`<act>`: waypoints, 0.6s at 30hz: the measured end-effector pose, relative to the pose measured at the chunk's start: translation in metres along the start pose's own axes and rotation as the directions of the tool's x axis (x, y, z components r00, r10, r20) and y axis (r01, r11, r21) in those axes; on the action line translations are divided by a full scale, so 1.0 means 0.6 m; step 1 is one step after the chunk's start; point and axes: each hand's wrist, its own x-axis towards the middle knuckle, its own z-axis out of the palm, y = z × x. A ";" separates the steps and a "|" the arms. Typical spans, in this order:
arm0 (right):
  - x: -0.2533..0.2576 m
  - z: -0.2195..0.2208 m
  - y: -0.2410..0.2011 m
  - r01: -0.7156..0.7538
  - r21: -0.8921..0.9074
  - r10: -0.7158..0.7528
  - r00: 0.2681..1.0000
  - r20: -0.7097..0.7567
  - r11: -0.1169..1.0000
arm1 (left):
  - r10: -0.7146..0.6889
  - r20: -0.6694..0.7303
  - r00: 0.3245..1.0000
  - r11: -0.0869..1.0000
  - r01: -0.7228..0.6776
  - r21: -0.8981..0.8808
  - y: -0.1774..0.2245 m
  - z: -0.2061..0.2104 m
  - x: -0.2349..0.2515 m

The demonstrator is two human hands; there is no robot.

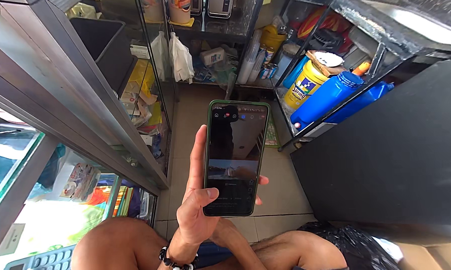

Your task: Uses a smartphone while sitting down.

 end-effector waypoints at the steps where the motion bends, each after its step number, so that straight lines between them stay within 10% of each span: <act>1: 0.000 0.000 0.000 0.000 -0.003 0.000 1.000 -0.001 1.000 | -0.001 0.001 1.000 1.000 0.001 0.000 0.000 0.000 0.000; 18: -0.004 0.000 -0.005 -0.016 -0.074 0.016 1.000 -0.004 0.997 | -0.001 0.000 1.000 1.000 0.001 0.018 0.001 0.000 0.000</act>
